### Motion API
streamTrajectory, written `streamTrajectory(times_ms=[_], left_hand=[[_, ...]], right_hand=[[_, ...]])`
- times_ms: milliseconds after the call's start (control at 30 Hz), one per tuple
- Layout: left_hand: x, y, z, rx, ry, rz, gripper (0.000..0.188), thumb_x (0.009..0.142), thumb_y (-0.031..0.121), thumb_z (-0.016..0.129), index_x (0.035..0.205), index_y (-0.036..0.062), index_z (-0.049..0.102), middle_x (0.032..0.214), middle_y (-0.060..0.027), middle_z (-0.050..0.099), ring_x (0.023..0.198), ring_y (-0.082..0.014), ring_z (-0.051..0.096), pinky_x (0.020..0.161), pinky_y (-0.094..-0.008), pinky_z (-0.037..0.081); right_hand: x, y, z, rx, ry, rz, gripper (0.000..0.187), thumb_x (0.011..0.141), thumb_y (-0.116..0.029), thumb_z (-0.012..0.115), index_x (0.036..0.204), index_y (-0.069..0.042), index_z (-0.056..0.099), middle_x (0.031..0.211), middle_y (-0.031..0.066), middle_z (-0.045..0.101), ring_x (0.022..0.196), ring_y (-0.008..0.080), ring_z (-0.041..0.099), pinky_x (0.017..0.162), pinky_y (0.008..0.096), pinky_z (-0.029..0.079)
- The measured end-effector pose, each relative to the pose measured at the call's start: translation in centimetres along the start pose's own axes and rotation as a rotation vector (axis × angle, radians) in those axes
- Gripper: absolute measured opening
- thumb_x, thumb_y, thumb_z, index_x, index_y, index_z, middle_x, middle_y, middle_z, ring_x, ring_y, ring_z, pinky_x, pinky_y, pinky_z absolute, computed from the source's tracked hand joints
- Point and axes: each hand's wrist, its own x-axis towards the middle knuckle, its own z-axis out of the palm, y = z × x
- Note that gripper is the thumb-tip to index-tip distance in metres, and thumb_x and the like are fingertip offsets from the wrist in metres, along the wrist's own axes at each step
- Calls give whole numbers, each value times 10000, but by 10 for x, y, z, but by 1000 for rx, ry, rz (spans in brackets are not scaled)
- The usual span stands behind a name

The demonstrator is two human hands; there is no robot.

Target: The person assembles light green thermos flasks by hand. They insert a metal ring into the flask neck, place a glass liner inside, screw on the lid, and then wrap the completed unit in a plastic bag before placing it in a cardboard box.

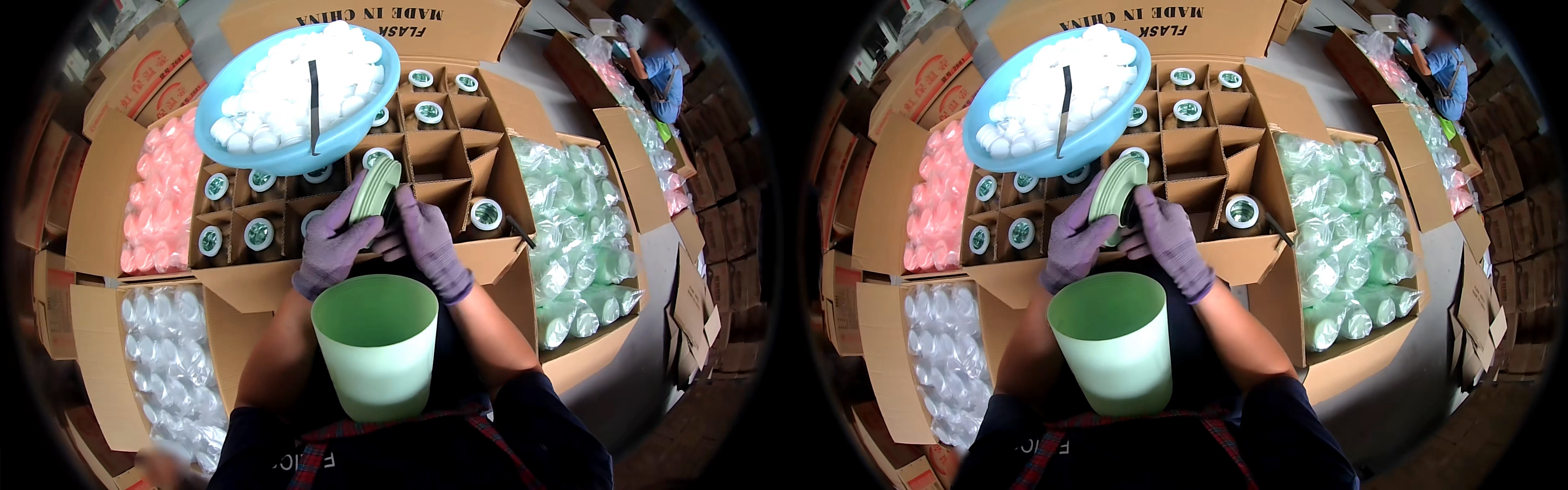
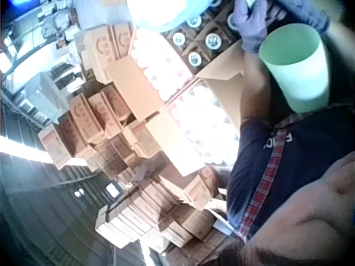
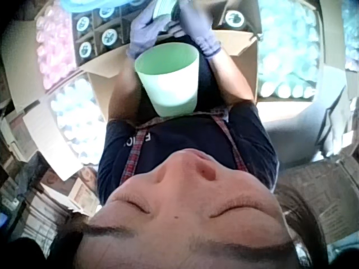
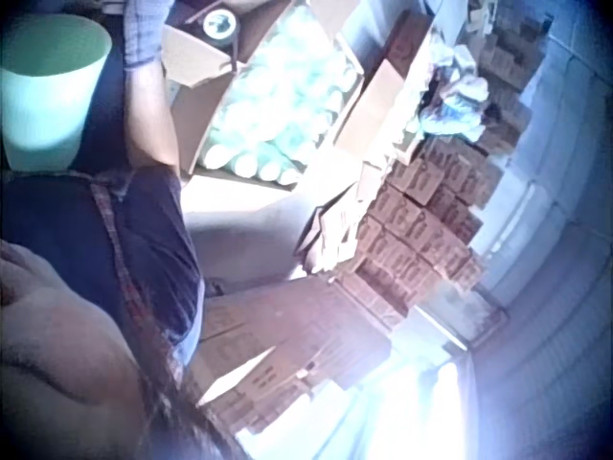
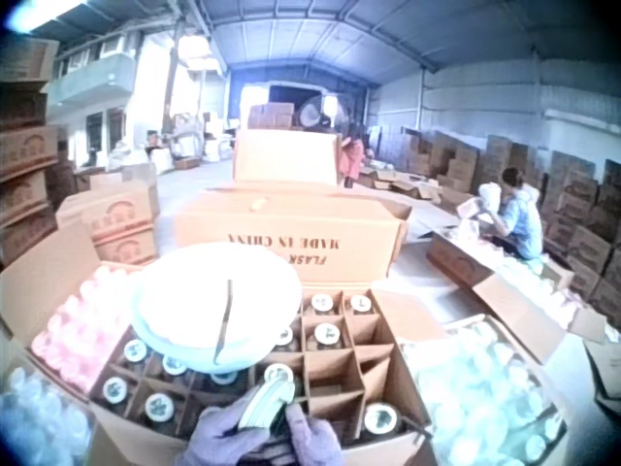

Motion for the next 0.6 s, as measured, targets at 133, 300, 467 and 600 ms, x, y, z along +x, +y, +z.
streamTrajectory(times_ms=[133, 300, 467, 600], left_hand=[[2, -5, -6, -133, 79, 17, 618, 914, -38, 644, 1492, -36, 425, 1437, -108, 557, 1277, -139, 511, 1086, -282, 400], [-1, 0, -6, 52, 20, 6, 623, 907, -33, 660, 1490, -21, 439, 1409, -106, 582, 1256, -134, 527, 1067, -273, 414], [-1, 0, -9, -140, -7, -28, 641, 895, -31, 666, 1493, -19, 436, 1452, -108, 544, 1273, -127, 508, 1069, -276, 410], [-4, 8, 0, 264, -125, 55, 643, 899, -16, 658, 1499, -17, 426, 1434, -104, 556, 1256, -131, 527, 1066, -283, 418]], right_hand=[[-11, 11, -7, -760, 149, -745, 813, 898, -360, 727, 1472, 80, 355, 1036, 241, 675, 980, 374, 695, 851, 399, 571], [-13, -8, -2, -354, -14, -176, 692, 921, -244, 722, 1479, 6, 397, 1030, 221, 682, 950, 316, 691, 861, 404, 557], [-8, 10, -9, -1119, 227, -1072, 687, 930, -336, 698, 1453, 5, 412, 1030, 224, 687, 993, 302, 707, 846, 376, 577], [1, 5, -1, -123, 62, -41, 607, 1018, -549, 460, 1225, 13, 553, 921, 168, 704, 605, 234, 716, 515, 319, 594]])
